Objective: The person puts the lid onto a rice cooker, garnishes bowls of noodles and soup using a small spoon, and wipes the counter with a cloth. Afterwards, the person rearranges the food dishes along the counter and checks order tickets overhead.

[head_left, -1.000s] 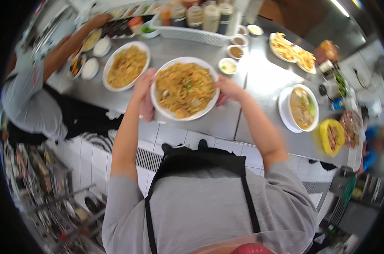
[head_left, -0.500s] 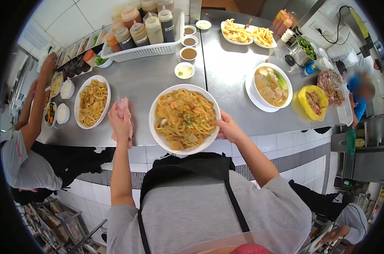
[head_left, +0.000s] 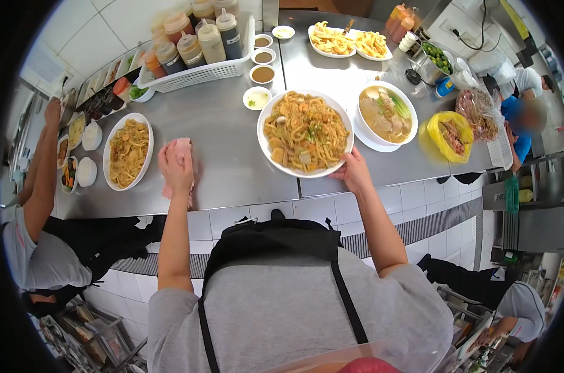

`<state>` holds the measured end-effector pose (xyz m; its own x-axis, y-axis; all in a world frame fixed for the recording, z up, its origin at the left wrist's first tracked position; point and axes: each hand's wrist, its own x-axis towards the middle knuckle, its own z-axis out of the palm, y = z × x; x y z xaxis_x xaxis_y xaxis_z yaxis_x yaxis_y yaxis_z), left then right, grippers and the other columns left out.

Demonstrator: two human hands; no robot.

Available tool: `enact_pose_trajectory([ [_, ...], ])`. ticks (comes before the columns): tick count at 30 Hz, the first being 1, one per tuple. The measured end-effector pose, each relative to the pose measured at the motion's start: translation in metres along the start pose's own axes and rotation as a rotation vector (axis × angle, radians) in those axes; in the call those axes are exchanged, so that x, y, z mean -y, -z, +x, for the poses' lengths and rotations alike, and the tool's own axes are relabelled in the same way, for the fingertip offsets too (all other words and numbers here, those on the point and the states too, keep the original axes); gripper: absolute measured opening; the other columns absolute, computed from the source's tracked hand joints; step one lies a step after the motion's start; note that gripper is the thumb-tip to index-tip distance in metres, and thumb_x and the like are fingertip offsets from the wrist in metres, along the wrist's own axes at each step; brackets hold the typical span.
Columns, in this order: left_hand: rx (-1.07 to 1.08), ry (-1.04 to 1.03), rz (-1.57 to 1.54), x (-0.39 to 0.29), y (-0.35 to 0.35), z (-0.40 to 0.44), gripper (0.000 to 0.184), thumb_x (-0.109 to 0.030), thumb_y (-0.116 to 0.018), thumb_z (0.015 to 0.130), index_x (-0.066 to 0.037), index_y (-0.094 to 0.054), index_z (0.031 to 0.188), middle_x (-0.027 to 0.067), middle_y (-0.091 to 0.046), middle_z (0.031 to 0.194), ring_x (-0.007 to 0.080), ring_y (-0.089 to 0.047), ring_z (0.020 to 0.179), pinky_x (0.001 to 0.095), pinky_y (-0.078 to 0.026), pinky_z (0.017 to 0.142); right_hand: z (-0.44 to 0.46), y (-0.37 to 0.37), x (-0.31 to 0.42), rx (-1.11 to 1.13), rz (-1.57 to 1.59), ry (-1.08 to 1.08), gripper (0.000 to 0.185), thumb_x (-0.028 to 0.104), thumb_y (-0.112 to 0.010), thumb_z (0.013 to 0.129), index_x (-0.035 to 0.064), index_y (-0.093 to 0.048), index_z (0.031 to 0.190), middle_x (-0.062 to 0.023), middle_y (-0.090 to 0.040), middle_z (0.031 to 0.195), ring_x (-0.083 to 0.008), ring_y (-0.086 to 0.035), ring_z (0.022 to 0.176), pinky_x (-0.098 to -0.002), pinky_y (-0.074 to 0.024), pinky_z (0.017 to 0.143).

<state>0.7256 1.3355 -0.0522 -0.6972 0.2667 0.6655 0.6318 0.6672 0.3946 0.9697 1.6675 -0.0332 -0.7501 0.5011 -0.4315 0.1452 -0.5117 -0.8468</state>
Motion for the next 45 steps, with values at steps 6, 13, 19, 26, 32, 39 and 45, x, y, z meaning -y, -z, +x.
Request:
enact_pose_trajectory([
  [6,0.009,-0.203,0.084,-0.018,0.002,0.022,0.031,-0.014,-0.055,0.077,-0.007,-0.053,0.106,0.0125,-0.049,0.104,0.0292,-0.045,0.098,0.0381,-0.036,0.084,-0.019,0.005,0.020,-0.056,-0.012,-0.206,0.041,0.024,-0.046,0.086,0.0044,-0.034,0.119,-0.0153,-0.061,0.081,-0.0217,-0.061,0.058,-0.0287,-0.0520,0.049],
  [13,0.816,0.258,-1.054,-0.177,-0.009,0.026,0.021,-0.014,-0.050,0.083,-0.003,-0.057,0.099,0.0061,-0.057,0.095,0.0153,-0.054,0.084,0.0266,-0.042,0.077,-0.054,0.102,0.066,-0.553,-0.210,0.472,0.027,0.027,-0.044,0.087,0.0034,-0.054,0.093,-0.0033,-0.052,0.067,-0.0101,-0.048,0.051,-0.0213,-0.0390,0.045],
  [19,1.457,1.090,-1.524,-0.327,-0.076,-0.022,0.052,-0.035,-0.044,0.087,-0.002,-0.033,0.126,0.0118,-0.040,0.124,0.0206,-0.043,0.110,0.0349,-0.034,0.093,0.053,0.182,0.137,-0.518,-0.492,0.422,0.040,0.040,-0.041,0.086,0.0094,-0.050,0.111,-0.0033,-0.054,0.093,-0.0101,-0.048,0.081,-0.0259,-0.0403,0.068],
  [26,0.643,1.150,-1.250,-0.388,-0.170,-0.045,0.059,-0.051,-0.038,0.085,-0.007,-0.035,0.124,0.0086,-0.045,0.120,0.0190,-0.042,0.110,0.0373,-0.035,0.087,0.136,0.204,0.156,0.132,-0.266,-0.034,0.052,0.048,-0.038,0.086,0.0080,-0.047,0.117,-0.0054,-0.055,0.108,-0.0143,-0.053,0.094,-0.0261,-0.0424,0.077],
  [32,0.559,1.126,-1.069,-0.388,-0.197,-0.050,0.068,-0.062,-0.023,0.083,-0.008,-0.039,0.121,0.0093,-0.058,0.100,0.0182,-0.059,0.085,0.0322,-0.049,0.070,0.132,0.200,0.155,0.122,-0.433,0.090,0.045,0.036,-0.044,0.087,0.0008,-0.048,0.115,-0.0092,-0.055,0.108,-0.0145,-0.052,0.095,-0.0259,-0.0401,0.081],
  [39,0.588,1.125,-1.010,-0.398,-0.192,-0.054,0.068,-0.062,-0.024,0.083,-0.006,-0.040,0.118,0.0103,-0.057,0.101,0.0176,-0.060,0.084,0.0327,-0.052,0.065,0.113,0.207,0.169,0.100,-0.363,0.113,0.039,0.028,-0.046,0.088,-0.0035,-0.050,0.110,-0.0106,-0.057,0.101,-0.0138,-0.055,0.088,-0.0253,-0.0437,0.076],
  [45,0.666,1.114,-1.251,-0.428,-0.153,-0.037,0.066,-0.059,-0.032,0.082,-0.003,-0.038,0.118,0.0112,-0.056,0.099,0.0182,-0.061,0.080,0.0324,-0.053,0.065,0.099,0.213,0.211,0.192,-0.459,0.160,0.039,0.029,-0.049,0.087,-0.0036,-0.054,0.107,-0.0080,-0.058,0.101,-0.0121,-0.054,0.089,-0.0229,-0.0408,0.078],
])
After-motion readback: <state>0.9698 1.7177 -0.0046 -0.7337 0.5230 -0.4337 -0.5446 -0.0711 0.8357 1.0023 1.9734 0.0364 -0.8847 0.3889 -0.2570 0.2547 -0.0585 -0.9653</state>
